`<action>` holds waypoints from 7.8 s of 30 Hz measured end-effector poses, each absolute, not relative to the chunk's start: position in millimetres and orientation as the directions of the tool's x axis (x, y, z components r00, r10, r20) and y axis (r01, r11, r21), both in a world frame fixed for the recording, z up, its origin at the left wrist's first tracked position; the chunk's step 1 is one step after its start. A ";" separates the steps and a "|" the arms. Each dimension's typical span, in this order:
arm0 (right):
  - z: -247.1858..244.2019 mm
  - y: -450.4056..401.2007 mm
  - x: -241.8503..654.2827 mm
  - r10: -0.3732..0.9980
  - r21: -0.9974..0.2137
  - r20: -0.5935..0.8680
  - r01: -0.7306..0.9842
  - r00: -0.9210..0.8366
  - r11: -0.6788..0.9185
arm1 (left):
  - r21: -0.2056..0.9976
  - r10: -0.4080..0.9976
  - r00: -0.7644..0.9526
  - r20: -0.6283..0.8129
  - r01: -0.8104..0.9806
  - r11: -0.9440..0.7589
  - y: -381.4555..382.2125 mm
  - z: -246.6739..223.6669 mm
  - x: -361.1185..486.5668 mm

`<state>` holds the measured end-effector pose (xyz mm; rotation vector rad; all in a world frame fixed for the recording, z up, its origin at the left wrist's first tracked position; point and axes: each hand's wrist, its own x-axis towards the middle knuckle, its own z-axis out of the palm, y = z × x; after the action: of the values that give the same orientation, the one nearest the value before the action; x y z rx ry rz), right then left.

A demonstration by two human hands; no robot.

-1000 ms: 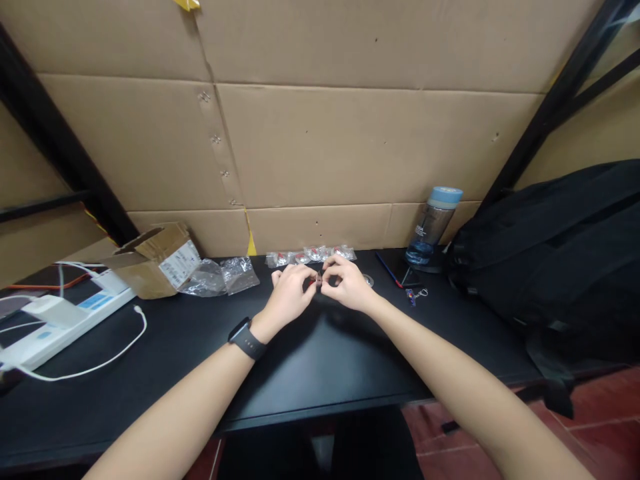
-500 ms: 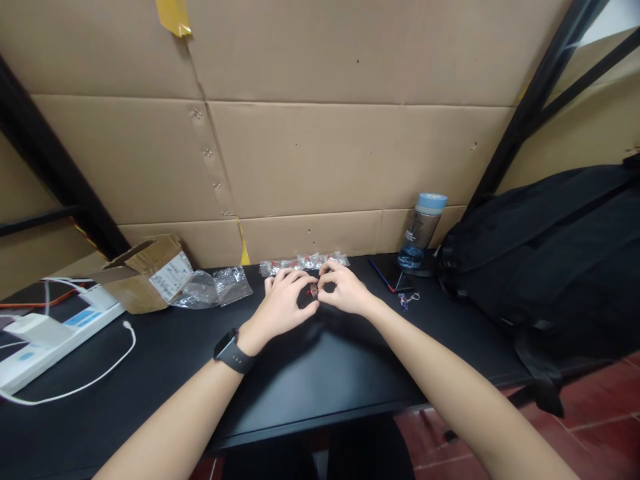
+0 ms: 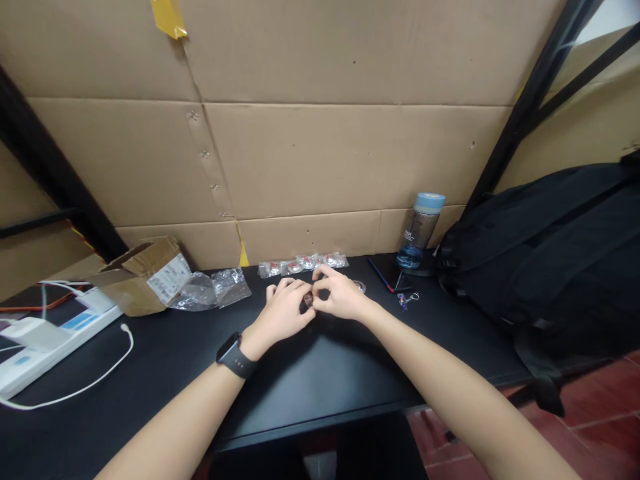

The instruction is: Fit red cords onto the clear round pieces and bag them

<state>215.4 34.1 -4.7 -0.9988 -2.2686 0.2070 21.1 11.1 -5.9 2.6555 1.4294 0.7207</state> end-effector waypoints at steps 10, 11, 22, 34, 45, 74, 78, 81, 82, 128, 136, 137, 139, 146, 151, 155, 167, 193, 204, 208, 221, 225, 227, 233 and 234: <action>-0.4 32.0 216.7 0.705 -0.342 0.476 0.627 -0.526 0.700 | 0.304 0.828 0.446 0.339 0.781 -0.545 13.2 -3.2 21.4; -0.3 32.1 216.8 0.705 -0.342 0.475 0.628 -0.527 0.699 | 0.305 0.829 0.442 0.341 0.783 -0.543 13.1 -2.7 21.8; -8.4 34.9 209.6 0.722 -0.431 0.489 0.585 -0.489 0.688 | 0.205 0.783 0.470 0.408 0.788 -0.580 7.7 2.6 24.6; -3.0 45.4 218.9 0.710 -0.457 0.522 0.547 -0.473 0.701 | 0.264 0.818 0.440 0.370 0.794 -0.547 12.9 1.8 15.0; 8.5 61.9 259.7 0.777 -0.370 0.193 0.689 -0.599 0.623 | 0.246 0.822 0.513 0.247 0.787 -0.565 48.8 1.0 -34.8; 15.7 64.4 270.7 0.812 -0.710 0.383 0.421 -0.441 0.564 | 0.571 0.828 0.360 0.430 0.602 -0.559 42.9 3.5 -9.7; 15.7 48.4 240.2 0.760 -0.773 0.483 0.197 -0.434 0.604 | 0.689 0.837 0.259 0.483 0.477 -0.545 42.2 1.3 -3.0; 11.0 41.6 224.0 0.769 -0.794 0.502 0.141 -0.396 0.591 | 0.686 0.842 0.286 0.457 0.490 -0.539 40.2 2.0 -0.5; 9.2 40.3 220.1 0.772 -0.796 0.507 0.137 -0.383 0.590 | 0.677 0.843 0.290 0.452 0.504 -0.536 39.2 2.4 0.3; 4.2 37.4 212.8 0.573 -0.312 0.661 0.517 -0.485 0.798 | 0.952 0.907 0.354 0.226 0.116 -0.283 40.4 -6.3 5.8; 11.8 44.9 227.7 0.623 -0.355 0.661 0.557 -0.419 0.751 | 0.783 0.823 0.462 0.331 0.353 -0.513 48.9 -11.4 -2.6; 11.5 45.9 228.6 0.618 -0.352 0.654 0.547 -0.437 0.760 | 0.778 0.825 0.447 0.345 0.356 -0.518 49.7 -12.2 -2.6; 9.8 47.4 228.3 0.594 -0.343 0.637 0.508 -0.492 0.790 | 0.769 0.826 0.426 0.369 0.358 -0.529 49.2 -12.1 -1.4; 5.5 46.4 223.3 0.576 -0.354 0.552 0.456 -0.602 0.816 | 0.482 0.797 0.466 0.384 0.636 -0.603 38.7 -10.3 5.3; 11.4 49.6 246.2 0.732 -0.322 0.309 0.658 -0.607 0.681 | 0.373 0.804 0.474 0.359 0.716 -0.590 34.4 -14.1 7.1; 10.0 57.6 257.5 0.713 -0.308 0.090 0.661 -0.696 0.684 | 0.326 0.735 0.583 0.347 0.659 -0.677 27.6 -18.3 13.8; 8.8 56.7 252.3 0.894 -0.158 0.009 0.882 -0.449 0.444 | 0.036 0.659 0.647 0.383 0.702 -0.711 20.3 -13.7 19.8; 3.7 38.9 204.9 0.893 -0.948 0.253 -0.278 -0.373 0.152 | 0.495 0.710 0.150 0.688 0.619 -0.610 24.4 -3.6 20.5; 4.4 41.0 214.8 0.882 -0.952 0.061 -0.292 -0.467 -0.089 | 0.415 0.812 0.189 0.551 0.782 -0.464 27.1 -7.5 18.7; 1.7 40.9 213.4 0.875 -0.940 0.079 -0.327 -0.477 -0.093 | 0.324 0.830 0.229 0.509 0.842 -0.431 37.5 -3.9 3.5; 7.0 41.1 216.9 0.915 -0.950 0.165 -0.307 -0.367 0.049 | 0.039 0.995 0.022 0.102 0.999 -0.026 58.2 -15.9 -48.0; 5.6 42.9 217.0 0.927 -0.950 0.172 -0.305 -0.334 0.067 | -0.002 0.975 0.129 0.181 0.991 -0.131 54.6 -19.7 -39.5; 6.9 42.8 217.9 0.927 -0.952 0.166 -0.299 -0.338 0.061 | -0.012 0.964 0.131 0.230 0.991 -0.131 53.8 -20.2 -38.3; 14.9 42.3 224.1 0.925 -0.956 0.176 -0.281 -0.337 0.080 | -0.027 0.973 0.105 0.203 0.994 -0.102 58.0 -13.9 -46.9; 15.6 43.2 225.6 0.927 -0.958 0.187 -0.271 -0.326 0.098 | -0.018 0.976 0.098 0.193 0.995 -0.097 59.0 -12.2 -48.6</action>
<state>225.6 43.2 15.6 -0.7233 -1.3284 1.4559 -48.6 59.0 -12.2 2.4292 2.2006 0.2166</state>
